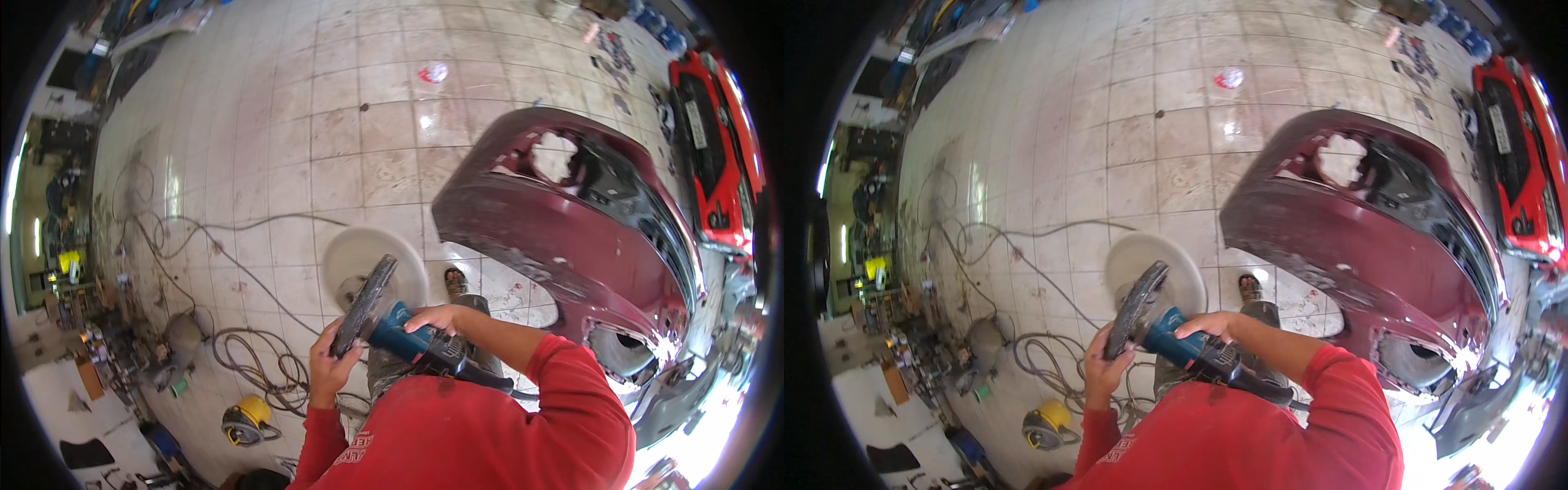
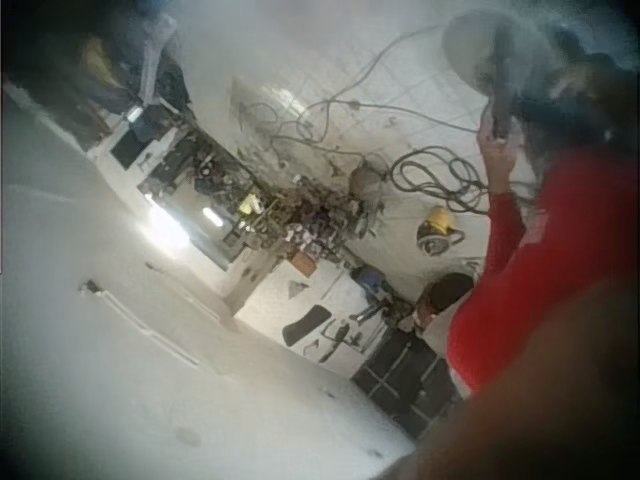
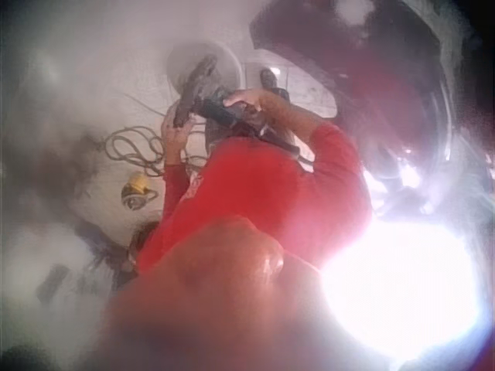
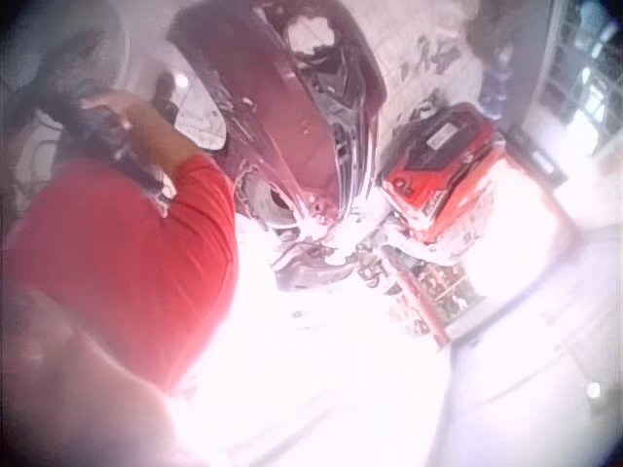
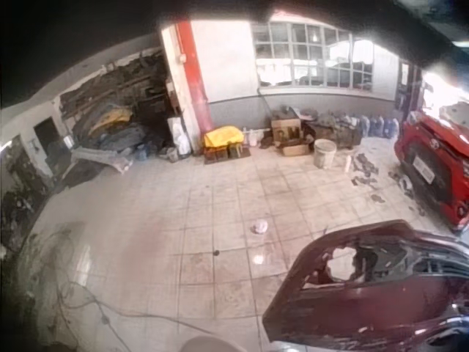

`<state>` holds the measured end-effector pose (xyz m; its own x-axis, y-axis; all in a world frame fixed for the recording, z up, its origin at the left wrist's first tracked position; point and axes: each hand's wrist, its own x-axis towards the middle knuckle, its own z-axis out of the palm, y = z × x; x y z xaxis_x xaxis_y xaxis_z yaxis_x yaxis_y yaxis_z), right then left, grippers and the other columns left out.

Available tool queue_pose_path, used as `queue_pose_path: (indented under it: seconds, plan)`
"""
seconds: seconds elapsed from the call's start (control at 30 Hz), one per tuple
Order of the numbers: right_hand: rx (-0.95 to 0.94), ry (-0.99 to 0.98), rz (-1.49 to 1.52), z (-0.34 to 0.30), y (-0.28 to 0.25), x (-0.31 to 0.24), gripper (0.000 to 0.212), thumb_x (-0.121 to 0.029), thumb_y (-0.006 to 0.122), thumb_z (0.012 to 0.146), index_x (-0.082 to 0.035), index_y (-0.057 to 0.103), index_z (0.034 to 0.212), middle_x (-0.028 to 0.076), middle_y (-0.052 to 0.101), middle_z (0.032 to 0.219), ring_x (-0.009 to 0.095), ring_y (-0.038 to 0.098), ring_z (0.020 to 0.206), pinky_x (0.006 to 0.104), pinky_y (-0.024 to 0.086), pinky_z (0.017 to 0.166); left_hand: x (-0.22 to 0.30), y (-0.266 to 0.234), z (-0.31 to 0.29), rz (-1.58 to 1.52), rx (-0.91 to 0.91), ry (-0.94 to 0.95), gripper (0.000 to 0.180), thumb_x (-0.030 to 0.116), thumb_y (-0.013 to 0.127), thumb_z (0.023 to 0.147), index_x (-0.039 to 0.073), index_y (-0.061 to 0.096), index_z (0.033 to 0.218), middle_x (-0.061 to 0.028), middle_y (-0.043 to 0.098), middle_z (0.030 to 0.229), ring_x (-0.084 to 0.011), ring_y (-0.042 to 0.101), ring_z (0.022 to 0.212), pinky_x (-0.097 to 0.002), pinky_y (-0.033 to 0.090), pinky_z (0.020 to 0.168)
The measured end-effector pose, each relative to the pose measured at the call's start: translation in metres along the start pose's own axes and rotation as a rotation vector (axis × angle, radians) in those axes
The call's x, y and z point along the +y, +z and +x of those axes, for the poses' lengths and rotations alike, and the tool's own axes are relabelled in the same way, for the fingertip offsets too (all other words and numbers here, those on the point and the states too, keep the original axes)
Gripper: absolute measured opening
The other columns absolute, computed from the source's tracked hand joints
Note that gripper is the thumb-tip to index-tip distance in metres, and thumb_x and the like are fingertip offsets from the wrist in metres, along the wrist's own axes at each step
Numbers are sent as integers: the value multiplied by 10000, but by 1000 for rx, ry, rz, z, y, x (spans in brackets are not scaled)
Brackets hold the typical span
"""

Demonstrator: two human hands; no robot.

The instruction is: The person uses a rotary polisher to smooth the surface of a maroon car bumper. They briefly stop to pick up a small container, apply a substance to the bumper by hand, then resume polishing the bumper with the machine.

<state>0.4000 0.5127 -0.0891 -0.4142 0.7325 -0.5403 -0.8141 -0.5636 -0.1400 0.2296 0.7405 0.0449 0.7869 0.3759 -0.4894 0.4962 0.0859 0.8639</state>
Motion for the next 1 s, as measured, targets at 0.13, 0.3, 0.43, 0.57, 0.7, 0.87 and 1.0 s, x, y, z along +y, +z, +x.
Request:
queue_pose_path:
  seconds: [0.13, 0.3, 0.43, 0.57, 0.7, 0.87, 1.0]
  plan:
    - [312, -24, -129, 57, -10, -43, 870, -479, 934, 771, 12, 618, 1416, 189, 729, 1273, 275, 726, 1128, 437, 591, 976, -95, -55, 62, 461, -118, 162, 969, 148, 862, 780, -19, 393, 1611, -233, 608, 1419, -370, 611, 1285, -423, 465, 1126]
    - [992, -159, -575, 191, -121, -39, 1006, -521, 971, 632, 42, 624, 1390, 251, 710, 1301, 363, 695, 1202, 433, 550, 1013, -182, -96, 97, 677, -294, 33, 1043, 282, 875, 776, 24, 354, 1642, -248, 536, 1525, -437, 507, 1392, -497, 405, 1193]
    - [1265, -86, -858, 254, -184, -81, 865, -524, 937, 673, -146, 660, 1400, 236, 708, 1323, 421, 669, 1237, 494, 548, 1018, -226, -111, 110, 792, -312, 39, 1001, 405, 864, 807, 26, 408, 1613, -214, 527, 1548, -416, 499, 1406, -514, 396, 1188]
    - [1438, -121, -838, 320, -273, -114, 700, -470, 923, 714, -202, 709, 1324, 200, 728, 1280, 413, 673, 1217, 552, 536, 997, -252, -125, 123, 801, -236, 2, 989, 497, 830, 841, -18, 433, 1586, -229, 533, 1552, -439, 502, 1404, -553, 384, 1180]
    - [1640, -85, -1015, 370, -378, -104, 596, -435, 903, 741, -240, 727, 1275, 115, 713, 1264, 390, 617, 1240, 607, 490, 957, -257, -141, 121, 807, -202, -86, 1003, 593, 804, 855, -29, 457, 1561, -260, 547, 1521, -478, 504, 1402, -585, 373, 1182]
    - [1626, -113, -1185, 382, -437, -99, 519, -417, 870, 774, -239, 734, 1242, 94, 706, 1231, 352, 610, 1225, 556, 476, 991, -262, -135, 108, 885, -206, -149, 1032, 700, 779, 841, -32, 497, 1511, -258, 573, 1475, -482, 508, 1392, -661, 336, 1184]
    - [1544, -29, -1356, 391, -488, -53, 483, -363, 809, 818, -194, 735, 1264, 71, 704, 1234, 330, 607, 1211, 524, 451, 1017, -264, -125, 98, 903, -221, -195, 1029, 732, 768, 832, -26, 521, 1484, -242, 592, 1454, -481, 512, 1383, -697, 308, 1188]
